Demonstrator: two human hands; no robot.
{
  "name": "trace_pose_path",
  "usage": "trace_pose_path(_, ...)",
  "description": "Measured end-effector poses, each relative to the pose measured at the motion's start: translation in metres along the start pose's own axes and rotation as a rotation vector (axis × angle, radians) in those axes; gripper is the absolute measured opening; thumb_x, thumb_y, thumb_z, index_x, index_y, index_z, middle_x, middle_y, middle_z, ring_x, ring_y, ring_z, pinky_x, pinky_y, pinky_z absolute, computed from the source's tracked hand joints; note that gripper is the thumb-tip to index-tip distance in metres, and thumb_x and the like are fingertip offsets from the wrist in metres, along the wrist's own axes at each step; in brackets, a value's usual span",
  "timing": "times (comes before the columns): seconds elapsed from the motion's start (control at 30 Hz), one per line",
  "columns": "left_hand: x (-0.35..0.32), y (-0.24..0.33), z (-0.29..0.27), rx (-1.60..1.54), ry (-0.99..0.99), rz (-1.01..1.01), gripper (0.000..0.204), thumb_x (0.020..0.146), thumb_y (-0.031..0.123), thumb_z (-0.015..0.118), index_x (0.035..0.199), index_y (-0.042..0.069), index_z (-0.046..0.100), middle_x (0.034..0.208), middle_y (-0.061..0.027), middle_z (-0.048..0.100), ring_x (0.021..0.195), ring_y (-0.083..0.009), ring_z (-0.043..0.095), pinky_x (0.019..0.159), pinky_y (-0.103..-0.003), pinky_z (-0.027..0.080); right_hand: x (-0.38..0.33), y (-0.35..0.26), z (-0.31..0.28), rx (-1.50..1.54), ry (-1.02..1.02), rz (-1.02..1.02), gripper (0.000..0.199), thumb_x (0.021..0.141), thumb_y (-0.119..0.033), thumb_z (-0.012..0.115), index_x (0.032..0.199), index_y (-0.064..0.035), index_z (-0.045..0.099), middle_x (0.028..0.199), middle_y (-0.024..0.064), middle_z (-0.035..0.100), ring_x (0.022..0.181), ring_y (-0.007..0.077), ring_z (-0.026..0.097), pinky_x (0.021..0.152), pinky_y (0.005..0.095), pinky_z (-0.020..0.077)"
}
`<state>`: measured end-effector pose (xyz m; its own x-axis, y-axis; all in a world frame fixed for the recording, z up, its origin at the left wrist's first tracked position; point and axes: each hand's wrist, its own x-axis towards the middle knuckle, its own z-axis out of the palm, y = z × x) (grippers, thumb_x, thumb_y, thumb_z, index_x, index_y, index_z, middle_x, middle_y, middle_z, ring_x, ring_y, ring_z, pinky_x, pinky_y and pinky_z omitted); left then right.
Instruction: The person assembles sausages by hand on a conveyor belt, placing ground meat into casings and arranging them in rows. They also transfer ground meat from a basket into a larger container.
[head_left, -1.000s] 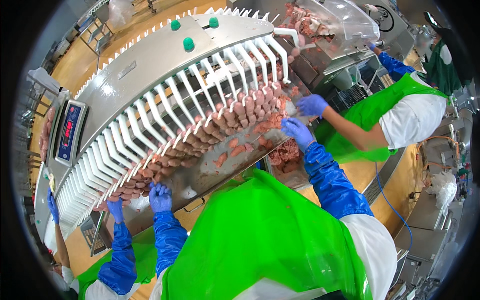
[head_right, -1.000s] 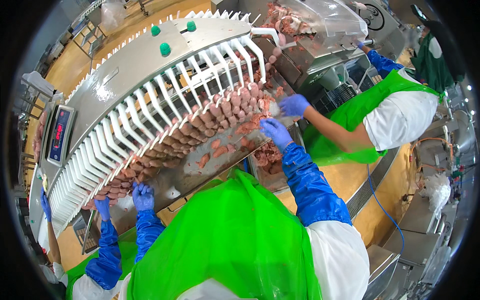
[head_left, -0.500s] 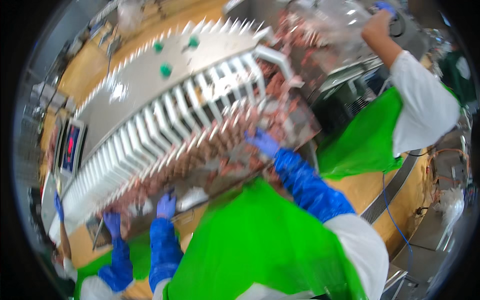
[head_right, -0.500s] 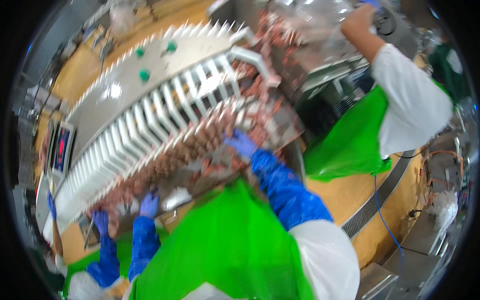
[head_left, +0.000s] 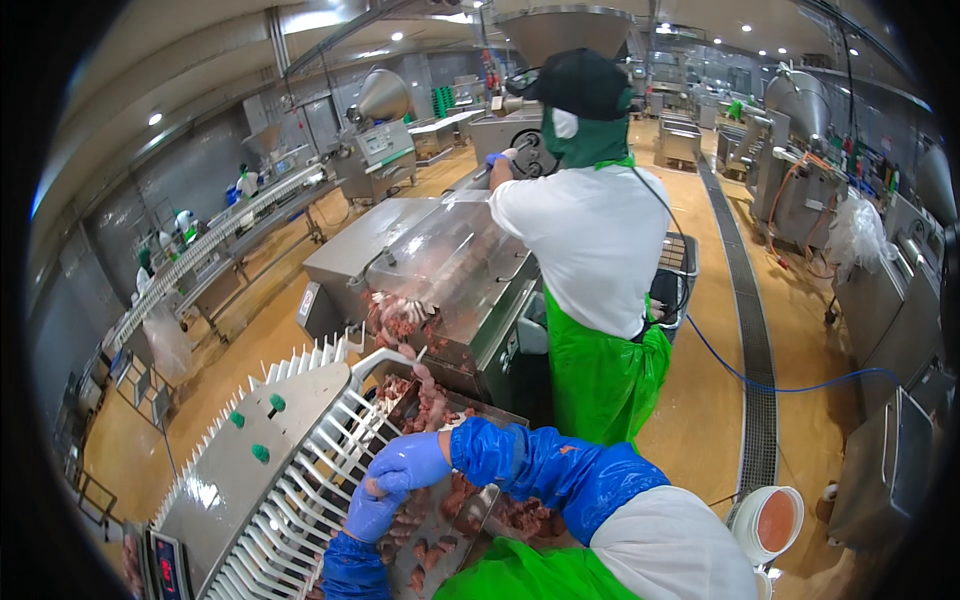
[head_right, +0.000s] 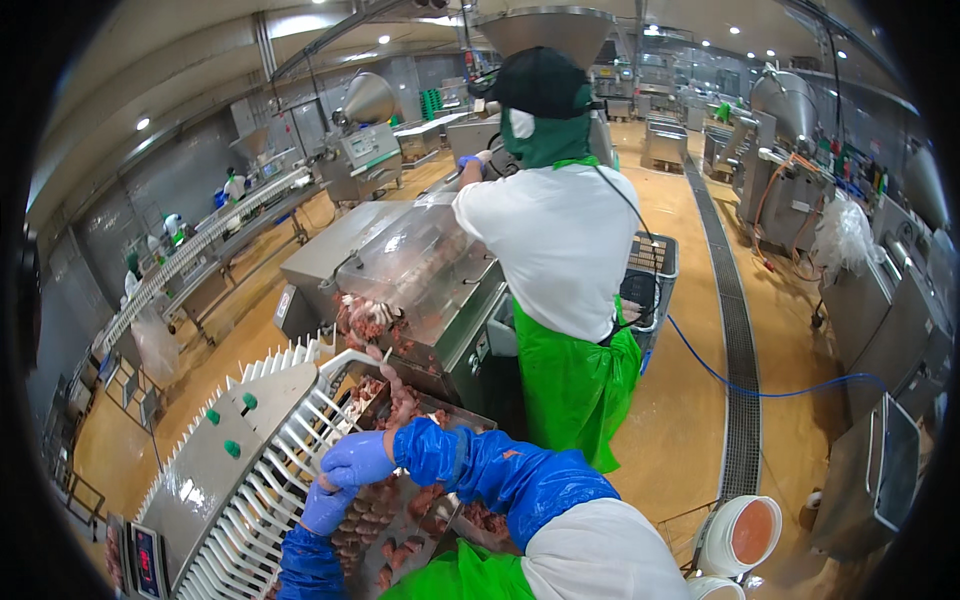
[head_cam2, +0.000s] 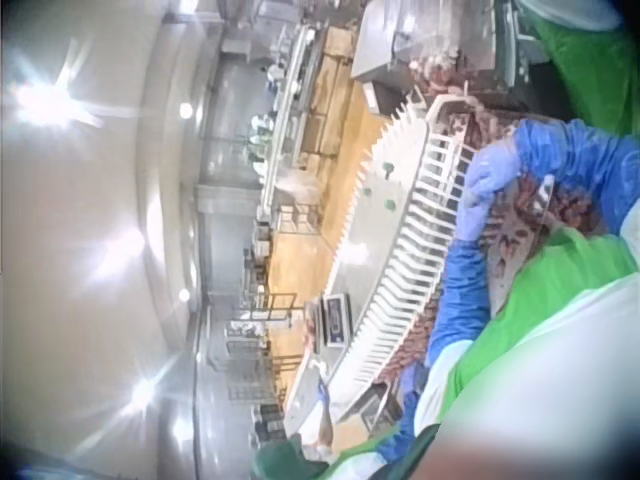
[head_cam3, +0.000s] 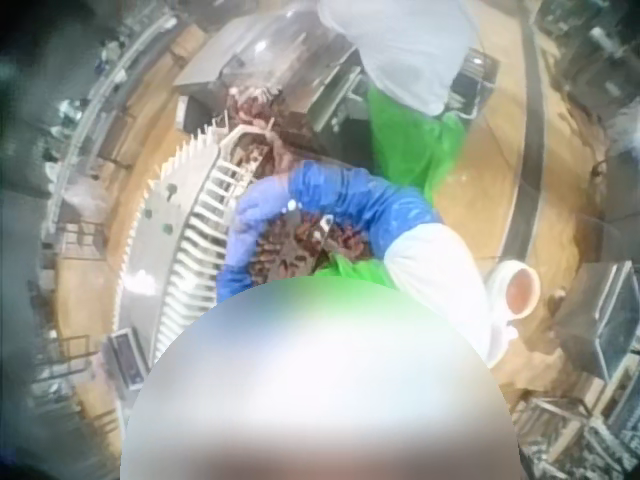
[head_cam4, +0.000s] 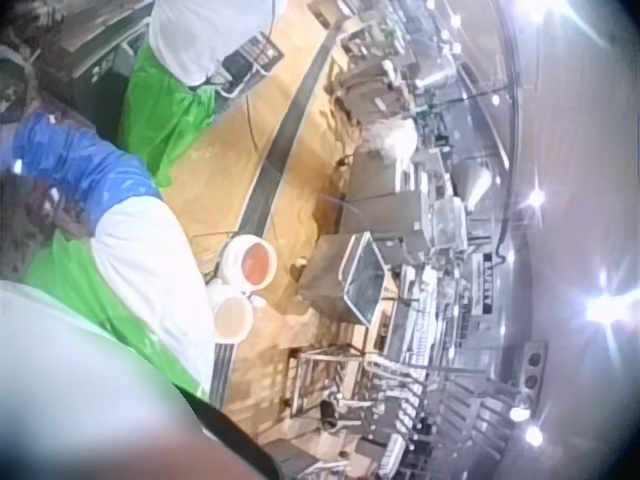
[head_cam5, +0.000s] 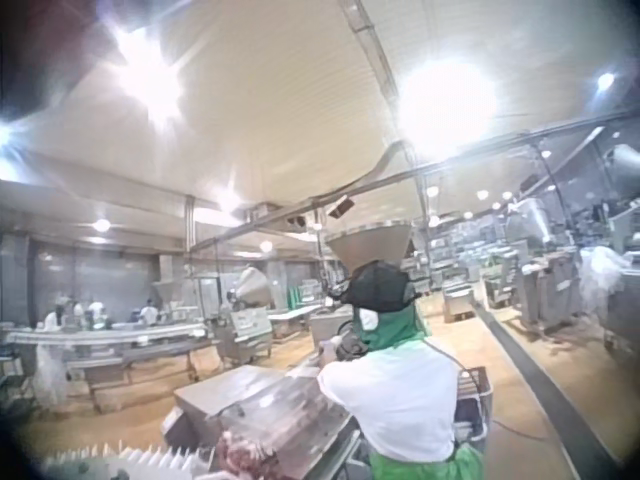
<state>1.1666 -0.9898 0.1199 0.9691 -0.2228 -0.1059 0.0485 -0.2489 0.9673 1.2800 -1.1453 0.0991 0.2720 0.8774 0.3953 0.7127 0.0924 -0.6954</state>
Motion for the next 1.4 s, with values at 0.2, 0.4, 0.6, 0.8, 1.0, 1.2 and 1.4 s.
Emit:
trace_pose_path(0.2,-0.020,-0.150,-0.037,-0.489,-0.173,-0.254,0.023,0.087,0.012,0.051,0.091,-0.005,0.066,0.070,-0.0174,0.066,0.055,-0.0267,0.063,0.057,-0.035,0.053,-0.063,0.052,0.055,-0.797,-0.036,0.271,0.022,0.084,-0.033,0.060,0.086,-0.0127,0.068,0.085,0.0110,0.068,0.080,0.0312,0.068,0.072,0.0447,0.0507)
trace_pose_path(0.4,-0.041,-0.179,0.001,-0.434,-0.048,-0.348,0.024,0.088,0.012,0.049,0.077,-0.006,0.061,0.066,-0.0160,0.063,0.055,-0.0245,0.060,0.058,-0.034,0.052,-0.079,0.146,0.164,-0.638,-0.232,0.484,0.025,0.087,-0.034,0.057,0.101,-0.0166,0.070,0.095,0.0067,0.072,0.093,0.0275,0.068,0.087,0.0500,0.0443)
trace_pose_path(0.6,-0.075,-0.200,-0.012,-0.445,0.074,-0.324,0.017,0.087,0.008,0.047,0.076,-0.002,0.056,0.066,-0.0133,0.061,0.058,-0.0226,0.060,0.058,-0.032,0.052,-0.046,0.145,0.186,-0.682,-0.307,0.683,0.024,0.086,-0.035,0.059,0.097,-0.0196,0.073,0.104,0.0061,0.073,0.101,0.0285,0.066,0.085,0.0473,0.0485)
trace_pose_path(0.8,-0.092,-0.180,-0.016,-0.375,0.174,-0.224,0.023,0.090,0.011,0.047,0.070,0.000,0.054,0.063,-0.0144,0.059,0.056,-0.0225,0.060,0.056,-0.033,0.051,-0.052,0.203,0.213,-0.883,-0.339,0.631,0.032,0.080,-0.038,0.066,0.105,-0.0193,0.074,0.107,0.0070,0.072,0.107,0.0331,0.063,0.094,0.0487,0.0462)
trace_pose_path(1.0,-0.132,-0.165,-0.030,-0.519,0.429,0.023,0.029,0.091,0.017,0.050,0.094,-0.007,0.066,0.108,-0.0194,0.065,0.078,-0.0196,0.063,0.063,-0.030,0.052,-0.074,0.223,0.182,-0.888,-0.342,0.760,0.036,0.093,-0.040,0.048,0.112,-0.0187,0.070,0.118,0.0052,0.067,0.115,0.0273,0.061,0.094,0.0533,0.0447)
trace_pose_path(1.2,-0.143,-0.177,-0.043,-0.934,0.294,0.019,0.062,0.094,0.032,0.049,0.147,0.002,0.037,0.157,-0.0146,0.032,0.137,-0.0296,0.043,0.081,-0.035,0.051,-0.112,0.255,0.165,-0.481,-0.413,0.646,0.032,0.084,-0.030,0.060,0.109,-0.0130,0.069,0.111,0.0144,0.068,0.101,0.0361,0.064,0.088,0.0441,0.0515)
trace_pose_path(1.4,-0.117,-0.212,-0.029,-0.526,0.006,-0.303,0.036,0.102,0.028,0.045,0.126,0.004,0.057,0.089,-0.0104,0.065,0.075,-0.0229,0.063,0.066,-0.030,0.050,-0.075,0.159,0.146,0.243,-0.103,0.696,0.062,0.084,-0.023,0.071,0.139,-0.0045,0.050,0.130,0.0198,0.059,0.118,0.0335,0.059,0.101,0.0409,0.0457)
